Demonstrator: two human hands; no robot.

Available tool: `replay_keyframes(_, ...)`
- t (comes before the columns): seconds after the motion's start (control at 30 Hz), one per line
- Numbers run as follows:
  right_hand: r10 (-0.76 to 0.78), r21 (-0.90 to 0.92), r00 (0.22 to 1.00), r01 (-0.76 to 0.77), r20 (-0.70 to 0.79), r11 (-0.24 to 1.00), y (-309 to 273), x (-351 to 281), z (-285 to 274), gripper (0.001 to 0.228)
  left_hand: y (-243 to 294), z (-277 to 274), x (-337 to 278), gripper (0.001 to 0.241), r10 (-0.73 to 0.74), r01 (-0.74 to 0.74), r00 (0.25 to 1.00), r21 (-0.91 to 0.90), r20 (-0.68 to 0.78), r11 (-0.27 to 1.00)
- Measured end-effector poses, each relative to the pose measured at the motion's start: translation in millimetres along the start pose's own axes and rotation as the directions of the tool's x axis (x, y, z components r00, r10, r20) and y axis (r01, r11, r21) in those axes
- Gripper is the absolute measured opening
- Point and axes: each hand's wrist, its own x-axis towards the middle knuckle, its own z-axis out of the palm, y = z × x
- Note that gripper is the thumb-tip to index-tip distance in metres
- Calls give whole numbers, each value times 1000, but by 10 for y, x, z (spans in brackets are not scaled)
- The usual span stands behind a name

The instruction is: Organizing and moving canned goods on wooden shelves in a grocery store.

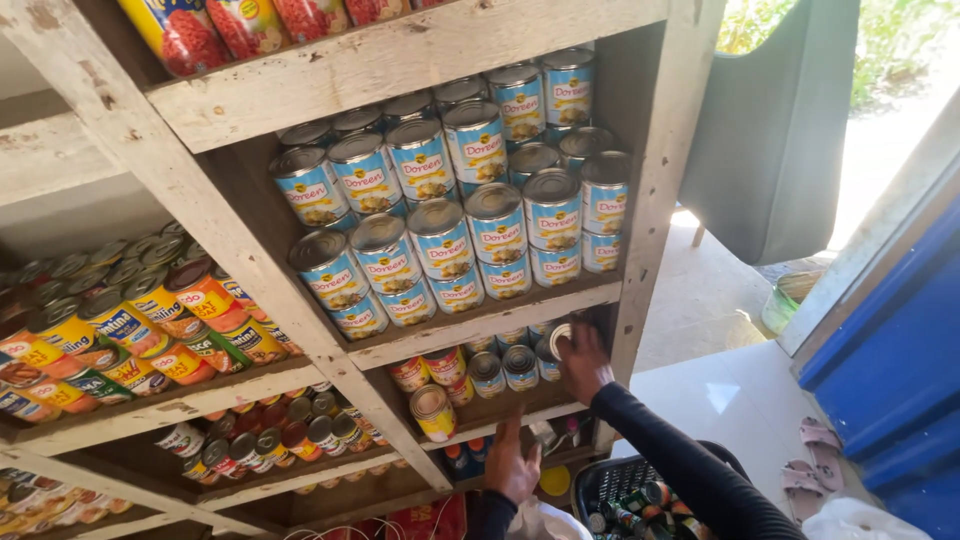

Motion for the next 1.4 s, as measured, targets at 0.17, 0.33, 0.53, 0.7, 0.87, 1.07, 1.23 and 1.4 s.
replay_keyframes(0.17,137,273,990,-139,26,952,-341,-166,-413,43,326,-25,304,104,133,-133,987,12,-85,991)
replay_keyframes(0.33,312,547,861,-499,403,672,-665,-262,-837,74,519,-132,352,113,226,-225,967,18,-119,974)
replay_keyframes(0.53,187,785,960,-277,207,555,-676,-339,-822,77,741,-386,275,98,166,-225,968,-357,-188,907)
replay_keyframes(0.7,-9,969,969,-248,248,-2,-909,-472,-707,72,769,-449,336,54,56,-220,967,-709,-248,670)
replay_keyframes(0.87,49,967,966,-254,253,-4,-1229,-312,-1060,73,662,-595,304,37,75,-242,954,-593,-292,768)
replay_keyframes(1.07,30,860,925,-340,379,-380,-1309,-181,-1055,55,640,-755,290,39,104,-304,932,-593,-348,746)
replay_keyframes(1.23,-40,702,872,-418,487,-577,-1293,-74,-1067,64,730,-878,244,40,151,-367,883,-455,-444,811)
replay_keyframes(1.4,23,857,907,-389,421,-337,-1462,-43,-1489,54,961,-1057,175,38,127,-340,867,-387,-481,857)
